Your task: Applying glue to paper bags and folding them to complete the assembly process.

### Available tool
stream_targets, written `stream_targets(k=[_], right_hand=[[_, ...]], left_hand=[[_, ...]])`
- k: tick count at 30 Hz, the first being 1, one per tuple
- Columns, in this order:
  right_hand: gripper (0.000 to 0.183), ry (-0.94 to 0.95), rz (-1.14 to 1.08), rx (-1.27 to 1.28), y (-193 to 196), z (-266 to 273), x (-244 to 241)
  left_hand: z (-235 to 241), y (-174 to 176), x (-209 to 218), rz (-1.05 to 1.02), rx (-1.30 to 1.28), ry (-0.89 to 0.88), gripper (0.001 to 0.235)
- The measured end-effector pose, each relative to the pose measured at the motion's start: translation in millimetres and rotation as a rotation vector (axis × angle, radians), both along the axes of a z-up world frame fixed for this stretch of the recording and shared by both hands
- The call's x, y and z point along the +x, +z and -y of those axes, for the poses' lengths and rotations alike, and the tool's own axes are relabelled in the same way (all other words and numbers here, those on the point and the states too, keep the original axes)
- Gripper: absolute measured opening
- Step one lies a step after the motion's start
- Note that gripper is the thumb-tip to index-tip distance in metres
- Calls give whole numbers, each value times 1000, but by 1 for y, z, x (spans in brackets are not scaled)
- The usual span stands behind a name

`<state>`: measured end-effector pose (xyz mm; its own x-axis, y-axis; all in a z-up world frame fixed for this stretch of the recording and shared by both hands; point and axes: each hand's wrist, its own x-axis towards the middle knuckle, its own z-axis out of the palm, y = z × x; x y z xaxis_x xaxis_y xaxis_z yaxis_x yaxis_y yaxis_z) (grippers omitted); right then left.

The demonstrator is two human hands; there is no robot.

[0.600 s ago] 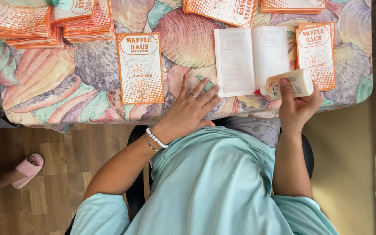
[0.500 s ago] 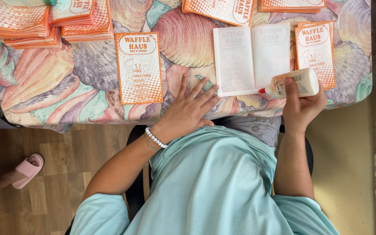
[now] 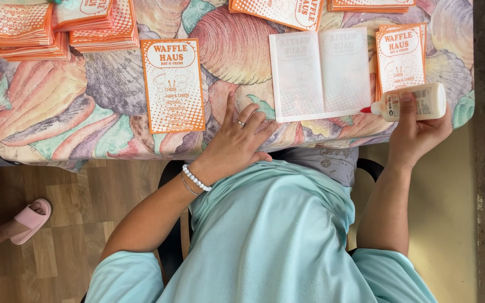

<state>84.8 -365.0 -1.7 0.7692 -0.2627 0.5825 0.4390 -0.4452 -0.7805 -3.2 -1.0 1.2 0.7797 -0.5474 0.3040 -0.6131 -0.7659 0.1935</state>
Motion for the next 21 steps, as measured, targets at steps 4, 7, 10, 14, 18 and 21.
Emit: stream_targets(k=[4, 7, 10, 14, 18, 21], right_hand=[[21, -7, 24, -57, -2, 15, 5], [17, -10, 69, -107, -2, 23, 1], [27, -84, 88, 4, 10, 15, 4], [24, 43, 25, 116, 31, -38, -9], [28, 260, -186, 78, -10, -84, -13], [29, 365, -232, 17, -3, -114, -11]], left_hand=[[0, 1, 1, -6, 4, -2, 85], [2, 3, -1, -6, -19, -19, 86], [2, 5, 0, -8, 36, 19, 85], [2, 3, -3, 2, 37, 48, 81], [5, -18, -1, 53, -77, 56, 66], [2, -12, -2, 41, -90, 50, 65]])
